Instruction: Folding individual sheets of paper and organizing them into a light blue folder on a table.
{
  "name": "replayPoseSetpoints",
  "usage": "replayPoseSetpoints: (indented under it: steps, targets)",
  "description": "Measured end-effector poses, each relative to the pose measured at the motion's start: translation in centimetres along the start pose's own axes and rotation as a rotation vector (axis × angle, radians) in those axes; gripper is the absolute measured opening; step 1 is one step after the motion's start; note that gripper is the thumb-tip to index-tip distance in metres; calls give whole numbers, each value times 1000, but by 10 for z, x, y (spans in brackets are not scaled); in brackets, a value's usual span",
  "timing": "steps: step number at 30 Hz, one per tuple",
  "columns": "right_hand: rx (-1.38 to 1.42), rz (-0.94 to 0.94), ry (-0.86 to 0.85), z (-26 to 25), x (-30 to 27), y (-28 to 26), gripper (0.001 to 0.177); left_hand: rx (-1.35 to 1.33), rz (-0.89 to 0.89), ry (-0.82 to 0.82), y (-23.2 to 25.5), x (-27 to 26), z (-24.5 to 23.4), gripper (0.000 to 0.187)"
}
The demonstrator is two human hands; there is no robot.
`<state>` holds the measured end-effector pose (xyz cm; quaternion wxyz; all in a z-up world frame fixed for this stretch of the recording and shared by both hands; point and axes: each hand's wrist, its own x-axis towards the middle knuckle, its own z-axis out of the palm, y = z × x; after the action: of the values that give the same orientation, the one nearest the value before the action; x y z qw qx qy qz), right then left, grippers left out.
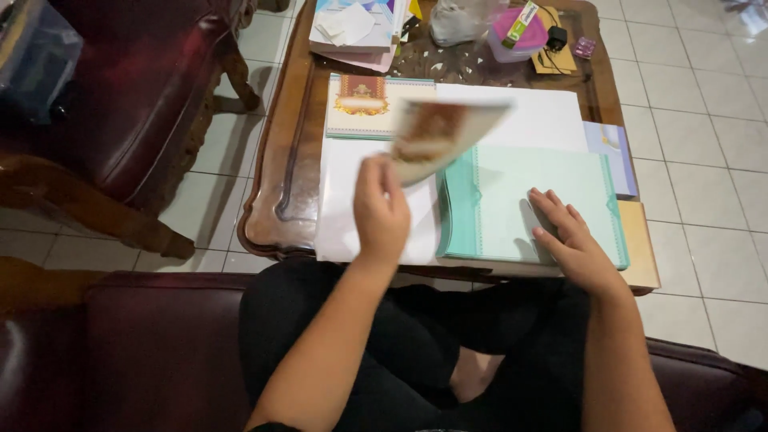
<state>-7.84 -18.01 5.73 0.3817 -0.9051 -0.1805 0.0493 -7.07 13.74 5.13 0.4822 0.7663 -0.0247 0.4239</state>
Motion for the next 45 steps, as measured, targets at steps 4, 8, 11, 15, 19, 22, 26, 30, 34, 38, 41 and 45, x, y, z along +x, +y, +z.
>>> replayPoseSetpoints:
  steps: [4, 8, 11, 15, 19, 22, 26, 30, 34, 38, 41, 45]
  targets:
    - [-127, -37, 8, 6, 1, 5, 61, -60, -313, 138, -53, 45, 7, 16]
    - [-218, -3, 27, 10, 3, -3, 63, 13, -445, 135, -102, 89, 11, 12]
    - [-209, 32, 26, 9, 3, -19, 62, 89, -458, 136, -139, 103, 19, 12]
    - [-202, 143, -41, 6, 7, -36, 61, 217, -472, 3, -157, 101, 22, 15]
    - [-229, 107, -27, 7, 7, -36, 60, 679, -507, -207, -127, 99, 13, 61]
    - [-232, 91, -22, 6, 6, -33, 62, 899, -280, -168, -117, 84, 15, 56]
    - [-268, 29, 44, 10, 3, 2, 66, 716, 192, -51, -30, 49, 37, 51]
    - [-284, -15, 57, 11, 4, 4, 64, 217, 314, -425, 38, -12, 77, 36]
    - [-209, -22, 67, 11, 3, 6, 57, 274, 391, -695, 39, -59, 108, 39]
    - [-154, -56, 129, 11, 0, 11, 51, 395, 485, -674, 32, -73, 116, 55]
    - [33, -41, 292, 6, -9, 8, 36, 416, 492, -759, 39, -67, 111, 58]
    - [-109, 83, 568, -3, -27, 36, 39, 462, 413, -969, 51, -58, 108, 64]
